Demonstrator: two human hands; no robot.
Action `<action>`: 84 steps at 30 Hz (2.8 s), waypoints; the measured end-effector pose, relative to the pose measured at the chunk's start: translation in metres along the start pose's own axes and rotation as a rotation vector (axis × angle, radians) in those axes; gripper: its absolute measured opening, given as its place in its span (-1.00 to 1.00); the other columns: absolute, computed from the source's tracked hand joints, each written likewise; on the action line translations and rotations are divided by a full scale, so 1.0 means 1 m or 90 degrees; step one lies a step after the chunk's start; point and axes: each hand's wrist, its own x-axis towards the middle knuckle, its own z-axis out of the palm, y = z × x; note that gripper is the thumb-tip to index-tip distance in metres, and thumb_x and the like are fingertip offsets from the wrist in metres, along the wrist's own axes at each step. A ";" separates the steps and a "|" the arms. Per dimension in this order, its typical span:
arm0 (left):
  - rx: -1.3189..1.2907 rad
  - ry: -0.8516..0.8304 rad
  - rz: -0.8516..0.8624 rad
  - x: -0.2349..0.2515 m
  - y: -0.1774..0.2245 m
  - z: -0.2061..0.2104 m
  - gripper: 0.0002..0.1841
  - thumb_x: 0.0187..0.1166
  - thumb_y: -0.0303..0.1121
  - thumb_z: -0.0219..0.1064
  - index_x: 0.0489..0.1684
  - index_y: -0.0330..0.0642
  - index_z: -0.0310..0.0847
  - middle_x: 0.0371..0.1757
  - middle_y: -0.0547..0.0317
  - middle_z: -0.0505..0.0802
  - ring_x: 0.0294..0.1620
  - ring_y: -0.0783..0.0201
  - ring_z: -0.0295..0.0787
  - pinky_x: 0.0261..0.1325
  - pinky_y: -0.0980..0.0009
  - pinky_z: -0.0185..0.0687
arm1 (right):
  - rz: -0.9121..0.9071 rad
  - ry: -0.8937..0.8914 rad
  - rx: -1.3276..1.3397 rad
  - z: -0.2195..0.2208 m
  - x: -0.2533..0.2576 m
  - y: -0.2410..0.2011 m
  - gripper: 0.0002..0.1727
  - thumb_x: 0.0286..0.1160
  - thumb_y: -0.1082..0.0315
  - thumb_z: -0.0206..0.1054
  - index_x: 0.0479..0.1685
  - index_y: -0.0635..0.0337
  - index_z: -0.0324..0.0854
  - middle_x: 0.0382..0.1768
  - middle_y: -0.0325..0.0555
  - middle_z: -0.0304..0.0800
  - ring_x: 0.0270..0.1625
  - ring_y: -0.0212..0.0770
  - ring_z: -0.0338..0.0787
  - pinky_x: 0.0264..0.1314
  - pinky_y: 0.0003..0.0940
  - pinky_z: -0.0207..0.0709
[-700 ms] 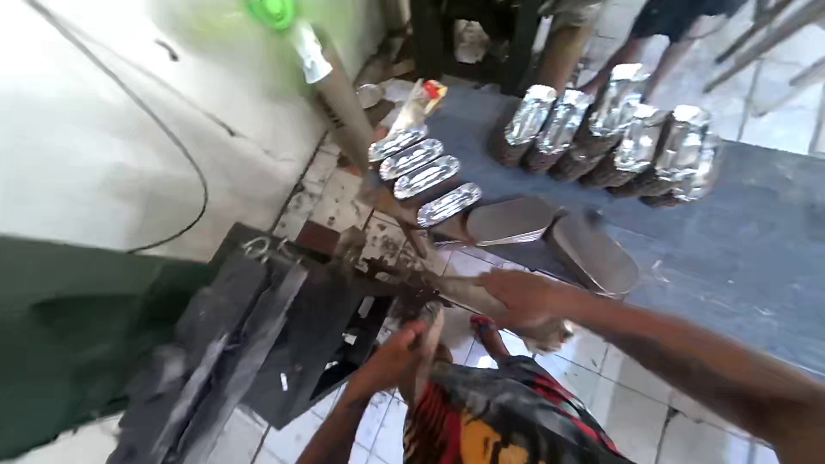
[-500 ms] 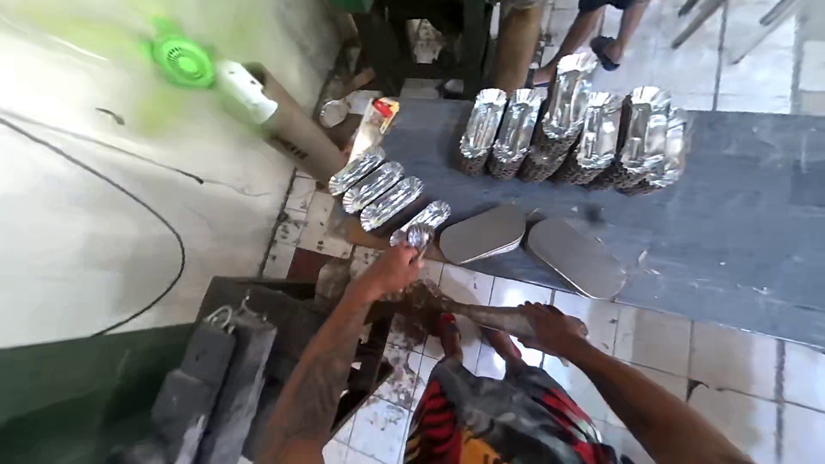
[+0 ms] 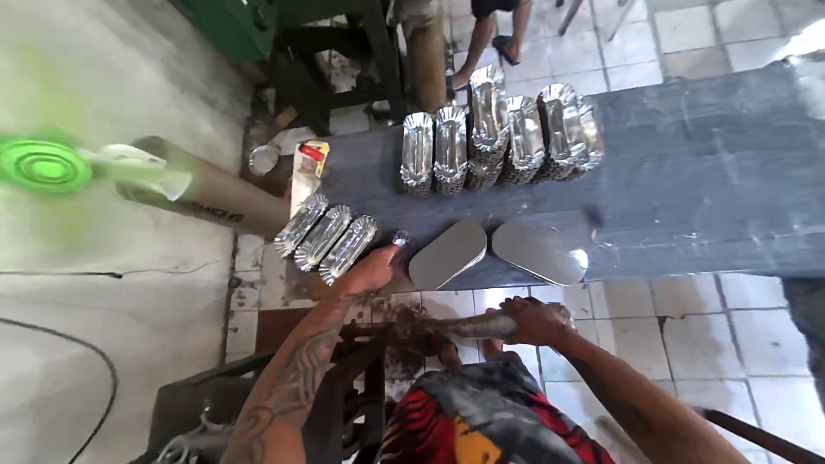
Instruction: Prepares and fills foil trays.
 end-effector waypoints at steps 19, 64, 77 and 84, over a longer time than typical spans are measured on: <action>-0.025 0.133 0.018 0.027 0.168 0.031 -0.52 0.69 -0.09 0.31 0.41 -0.24 0.58 0.21 -0.24 0.78 0.21 -0.18 0.78 0.24 -0.24 0.67 | -0.029 0.445 -0.012 -0.155 -0.008 0.011 0.13 0.04 -0.62 0.39 0.47 0.18 0.59 0.40 0.04 0.71 0.50 0.13 0.62 0.76 0.37 0.06; -0.528 0.222 0.130 -0.076 0.147 0.035 -0.70 0.55 -0.49 0.05 0.07 -0.16 0.68 -0.19 0.14 0.86 -0.26 0.31 0.81 -0.19 0.26 0.78 | -0.197 0.539 0.540 -0.141 -0.084 -0.097 -0.64 0.72 0.47 0.02 0.35 0.35 0.57 0.15 -0.05 0.78 0.08 -0.28 0.80 0.17 -0.34 0.71; -1.150 0.301 0.114 -0.072 0.140 0.170 -0.82 0.36 -0.42 0.16 -0.35 -0.02 0.72 -0.39 0.36 0.88 -0.34 0.53 0.82 -0.22 0.51 0.77 | -0.306 0.070 0.945 -0.097 -0.063 -0.109 -0.78 0.52 0.56 0.22 0.00 0.19 0.72 -0.16 -0.10 0.89 -0.14 -0.31 0.86 -0.01 -0.30 0.76; -0.276 -0.138 -0.109 0.076 0.114 0.271 -0.49 0.82 -0.03 0.01 0.50 -0.19 0.56 0.38 -0.23 0.74 0.45 -0.18 0.66 0.45 -0.29 0.47 | -0.085 -0.151 0.080 0.018 -0.118 0.019 -0.53 0.57 0.52 0.24 0.48 0.25 0.57 0.47 0.29 0.60 0.53 0.31 0.58 0.50 0.31 0.48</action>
